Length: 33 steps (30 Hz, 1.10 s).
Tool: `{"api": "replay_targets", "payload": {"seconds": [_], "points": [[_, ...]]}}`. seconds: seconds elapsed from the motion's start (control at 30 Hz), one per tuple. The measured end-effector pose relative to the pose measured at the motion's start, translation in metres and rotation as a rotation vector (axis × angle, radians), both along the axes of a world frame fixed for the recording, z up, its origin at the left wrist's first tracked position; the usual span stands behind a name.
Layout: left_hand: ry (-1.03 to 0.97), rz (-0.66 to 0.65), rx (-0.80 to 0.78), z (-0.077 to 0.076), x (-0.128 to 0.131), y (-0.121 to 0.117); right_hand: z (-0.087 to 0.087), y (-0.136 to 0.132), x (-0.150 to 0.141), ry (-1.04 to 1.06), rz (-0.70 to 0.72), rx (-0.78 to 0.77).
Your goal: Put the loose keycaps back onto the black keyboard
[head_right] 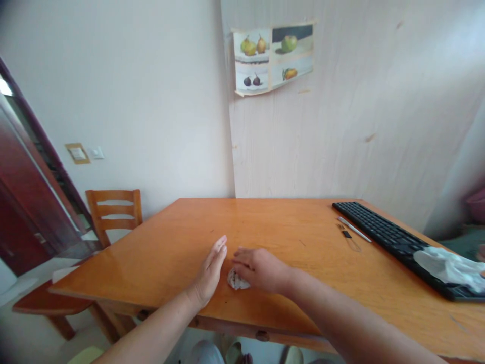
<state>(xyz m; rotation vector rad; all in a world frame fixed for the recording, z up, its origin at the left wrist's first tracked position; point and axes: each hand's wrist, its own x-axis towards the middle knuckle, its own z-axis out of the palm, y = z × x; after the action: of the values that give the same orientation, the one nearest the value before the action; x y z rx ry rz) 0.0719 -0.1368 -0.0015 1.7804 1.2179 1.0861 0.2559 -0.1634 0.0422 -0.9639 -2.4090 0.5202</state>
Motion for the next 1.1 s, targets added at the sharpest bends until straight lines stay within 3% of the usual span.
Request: {"api": "replay_targets", "payload": {"seconds": [0.13, 0.27, 0.43, 0.57, 0.77, 1.1], "points": [[0.017, 0.046, 0.001, -0.004, 0.001, 0.007, -0.006, -0.035, 0.003, -0.180, -0.016, 0.022], [0.003, 0.112, 0.040, 0.005, -0.002, 0.036, -0.012, -0.057, 0.016, -0.284, -0.052, -0.077], [0.125, 0.120, 0.088, 0.018, -0.001, 0.097, -0.012, -0.041, 0.022, -0.251, -0.051, -0.127], [0.237, 0.132, 0.106, 0.004, 0.008, 0.130, -0.022, 0.009, 0.025, -0.198, -0.113, -0.048], [0.315, 0.076, 0.104, -0.025, 0.012, 0.137, -0.042, 0.116, 0.038, -0.179, -0.278, 0.028], [0.359, 0.036, 0.098, -0.030, 0.009, 0.132, -0.055, 0.310, 0.063, -0.322, -0.628, 0.013]]}}
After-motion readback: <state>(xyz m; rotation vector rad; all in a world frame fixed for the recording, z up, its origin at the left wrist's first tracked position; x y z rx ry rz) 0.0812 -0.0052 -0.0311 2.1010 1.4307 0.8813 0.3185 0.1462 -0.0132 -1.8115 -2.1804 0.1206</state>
